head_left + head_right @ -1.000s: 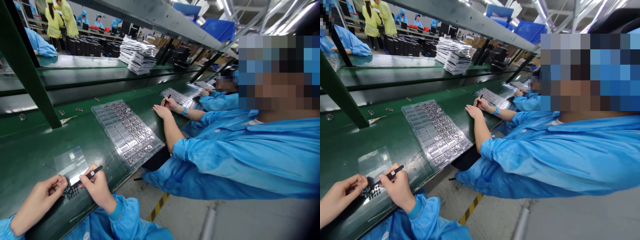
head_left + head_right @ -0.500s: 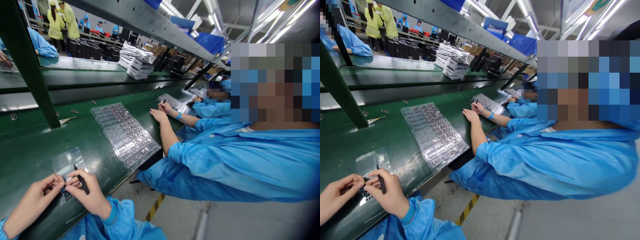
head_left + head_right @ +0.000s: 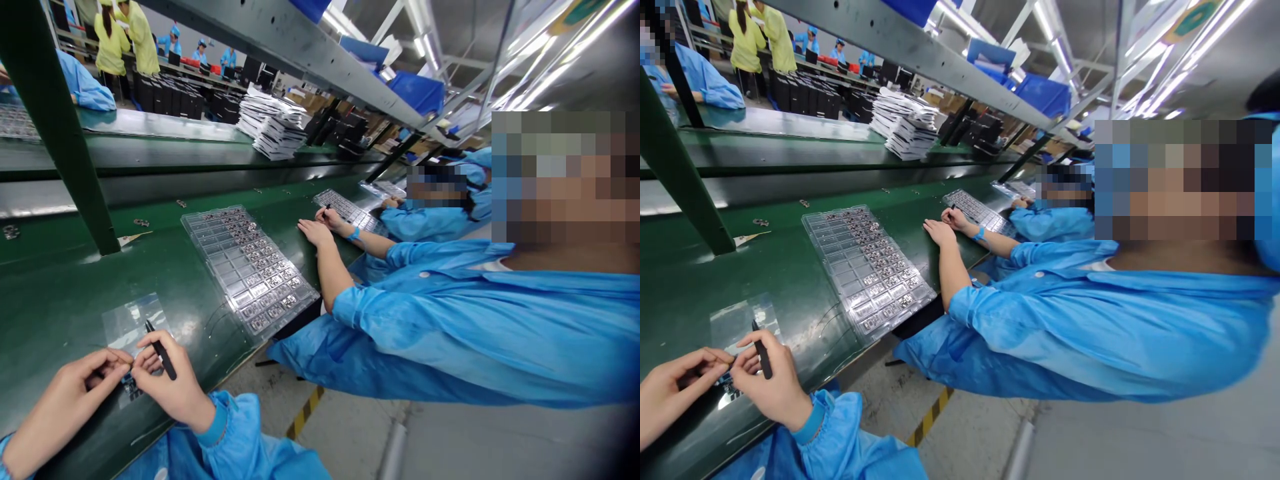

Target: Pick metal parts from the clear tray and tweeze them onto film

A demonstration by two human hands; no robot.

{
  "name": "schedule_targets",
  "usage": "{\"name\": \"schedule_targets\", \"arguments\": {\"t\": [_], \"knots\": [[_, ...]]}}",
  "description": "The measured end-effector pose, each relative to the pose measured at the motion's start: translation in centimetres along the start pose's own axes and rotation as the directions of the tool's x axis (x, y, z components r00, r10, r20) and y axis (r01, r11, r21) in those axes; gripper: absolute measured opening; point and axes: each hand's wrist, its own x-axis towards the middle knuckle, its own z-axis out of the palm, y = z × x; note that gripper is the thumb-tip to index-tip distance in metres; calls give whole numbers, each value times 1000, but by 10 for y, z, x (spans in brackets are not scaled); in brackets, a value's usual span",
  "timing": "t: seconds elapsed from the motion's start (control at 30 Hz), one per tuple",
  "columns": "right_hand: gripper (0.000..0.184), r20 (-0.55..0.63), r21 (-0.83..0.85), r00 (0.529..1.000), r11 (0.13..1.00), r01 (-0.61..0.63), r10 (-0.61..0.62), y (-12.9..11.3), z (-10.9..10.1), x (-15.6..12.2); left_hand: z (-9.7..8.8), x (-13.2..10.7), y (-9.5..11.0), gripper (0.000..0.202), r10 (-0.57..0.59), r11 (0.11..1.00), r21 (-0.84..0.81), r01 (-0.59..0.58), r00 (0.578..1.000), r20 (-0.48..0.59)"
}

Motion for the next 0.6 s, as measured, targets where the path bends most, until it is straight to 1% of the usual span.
{"name": "schedule_targets", "arguments": {"t": [0.1,0.17,0.27,0.37,0.5,0.6], "knots": [[33,-16,8,1000,1000,10,-9,2,0,2,0,1,0,42,-24,999,-29,25,1000,16],[32,13,25,1000,1000,-9,9,3,-2,3,-2,1,4,42,-29,999,-32,29,999,19],[28,54,58,997,997,-57,54,3,-6,2,-2,0,15,40,-32,999,-35,32,999,12],[30,67,90,991,988,-125,119,2,-10,2,0,0,21,36,-43,995,-86,43,999,4],[35,82,76,984,983,-165,159,0,-13,3,4,-1,21,31,-57,983,-174,53,998,-15],[35,97,70,983,984,-165,157,-1,-12,2,6,-4,20,29,-64,980,-192,58,998,-26]]}}
